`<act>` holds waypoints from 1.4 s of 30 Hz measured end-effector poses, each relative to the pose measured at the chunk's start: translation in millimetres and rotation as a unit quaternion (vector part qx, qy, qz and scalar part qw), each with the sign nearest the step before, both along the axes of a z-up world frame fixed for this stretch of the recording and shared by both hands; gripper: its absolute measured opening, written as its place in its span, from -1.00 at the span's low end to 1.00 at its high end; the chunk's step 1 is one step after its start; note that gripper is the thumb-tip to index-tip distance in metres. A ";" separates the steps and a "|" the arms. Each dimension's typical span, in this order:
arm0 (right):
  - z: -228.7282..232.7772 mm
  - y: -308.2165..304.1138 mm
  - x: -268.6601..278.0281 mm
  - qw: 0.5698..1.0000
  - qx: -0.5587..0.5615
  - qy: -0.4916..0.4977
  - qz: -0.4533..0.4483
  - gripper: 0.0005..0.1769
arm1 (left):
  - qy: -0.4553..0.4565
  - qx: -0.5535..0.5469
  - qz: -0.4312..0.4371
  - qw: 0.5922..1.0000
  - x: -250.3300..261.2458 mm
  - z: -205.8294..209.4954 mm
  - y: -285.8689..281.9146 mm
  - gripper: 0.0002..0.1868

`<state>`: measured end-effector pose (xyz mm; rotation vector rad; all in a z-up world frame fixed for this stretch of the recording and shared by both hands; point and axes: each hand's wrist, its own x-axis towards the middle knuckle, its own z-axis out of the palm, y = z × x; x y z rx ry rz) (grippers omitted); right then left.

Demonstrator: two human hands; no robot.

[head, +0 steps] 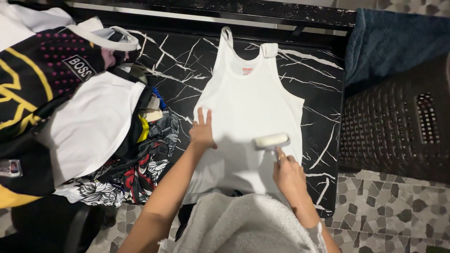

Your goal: The person uses a lint roller to remove lint from several garments on a black marble table. They roll the white t-shirt, a black jersey, and a white tank top, then place each item into a brown laundry basket. The person also moves other clothes from the table into the basket.

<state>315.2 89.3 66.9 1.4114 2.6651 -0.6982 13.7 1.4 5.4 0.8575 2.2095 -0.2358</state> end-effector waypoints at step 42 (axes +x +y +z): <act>-16.3 15.4 -71.9 0.979 0.070 0.037 0.187 -0.58 | -0.017 0.270 0.088 0.959 4.0 -30.9 -63.3 0.44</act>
